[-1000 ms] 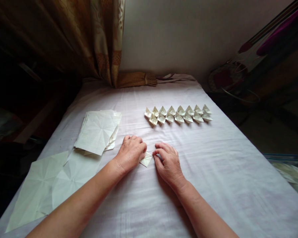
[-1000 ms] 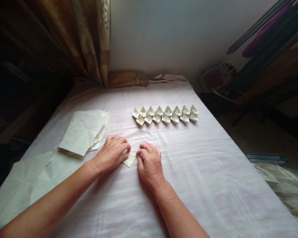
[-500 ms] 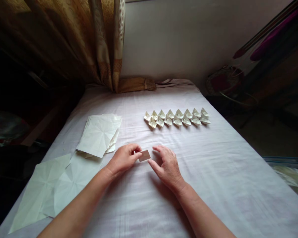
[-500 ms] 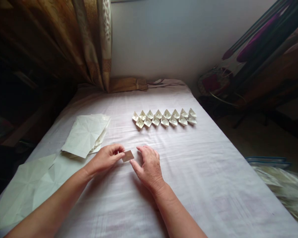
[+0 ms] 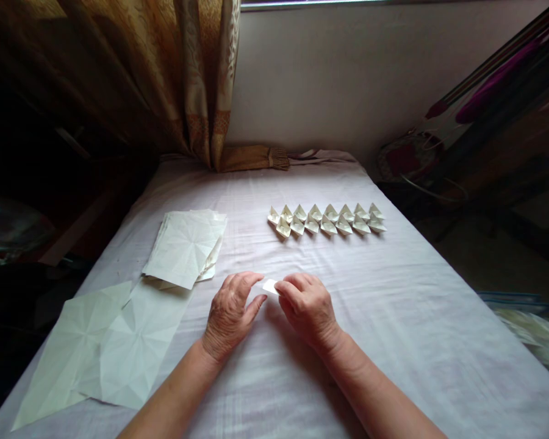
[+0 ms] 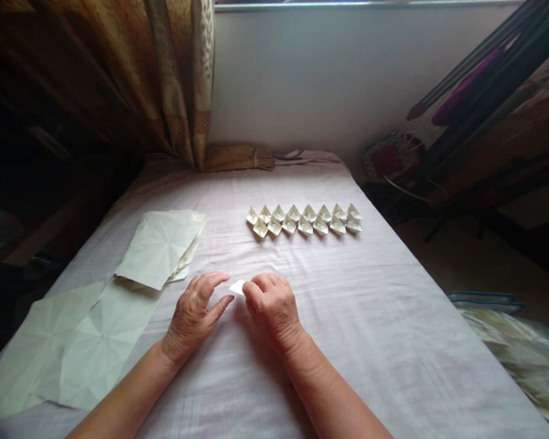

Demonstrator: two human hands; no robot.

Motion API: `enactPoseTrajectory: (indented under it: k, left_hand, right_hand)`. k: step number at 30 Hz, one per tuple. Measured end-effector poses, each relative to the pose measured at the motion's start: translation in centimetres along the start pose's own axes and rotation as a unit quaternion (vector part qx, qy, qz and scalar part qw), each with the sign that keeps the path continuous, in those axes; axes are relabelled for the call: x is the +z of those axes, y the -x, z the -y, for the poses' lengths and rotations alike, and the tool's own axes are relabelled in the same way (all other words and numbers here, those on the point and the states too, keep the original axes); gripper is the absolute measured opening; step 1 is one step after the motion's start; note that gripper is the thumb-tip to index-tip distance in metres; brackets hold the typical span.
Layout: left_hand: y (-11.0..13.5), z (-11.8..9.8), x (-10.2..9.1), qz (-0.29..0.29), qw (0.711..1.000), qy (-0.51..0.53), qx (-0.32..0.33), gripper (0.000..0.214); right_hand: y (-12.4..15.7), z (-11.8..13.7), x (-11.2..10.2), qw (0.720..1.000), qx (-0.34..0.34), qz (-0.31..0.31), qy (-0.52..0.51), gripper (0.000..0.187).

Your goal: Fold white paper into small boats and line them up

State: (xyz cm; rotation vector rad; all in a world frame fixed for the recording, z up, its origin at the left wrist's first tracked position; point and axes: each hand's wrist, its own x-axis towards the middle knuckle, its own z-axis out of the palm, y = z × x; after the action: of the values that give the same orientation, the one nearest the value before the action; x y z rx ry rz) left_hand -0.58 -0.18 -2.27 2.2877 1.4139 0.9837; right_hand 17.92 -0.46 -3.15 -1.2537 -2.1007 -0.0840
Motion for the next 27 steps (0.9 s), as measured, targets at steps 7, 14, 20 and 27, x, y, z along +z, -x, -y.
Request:
enactPoseTrajectory:
  k: [7, 14, 20, 27]
  left_hand:
    - [1.8, 0.0, 0.0, 0.046, 0.974, -0.184, 0.127, 0.012]
    - [2.1, 0.0, 0.2, 0.067, 0.984, -0.144, 0.085, 0.012]
    - [1.7, -0.1, 0.0, 0.081, 0.99, -0.1, 0.054, 0.014]
    - [1.0, -0.5, 0.2, 0.116, 0.987, -0.109, -0.013, 0.017]
  right_hand:
    - [1.3, 1.0, -0.1, 0.993, -0.034, 0.092, 0.071, 0.019]
    - [2.6, 0.2, -1.1, 0.995, 0.015, 0.09, -0.043, 0.018]
    - [2.6, -0.6, -0.9, 0.987, 0.083, 0.093, -0.097, 0.014]
    - [2.0, -0.5, -0.6, 0.983, 0.115, 0.121, -0.082, 0.019]
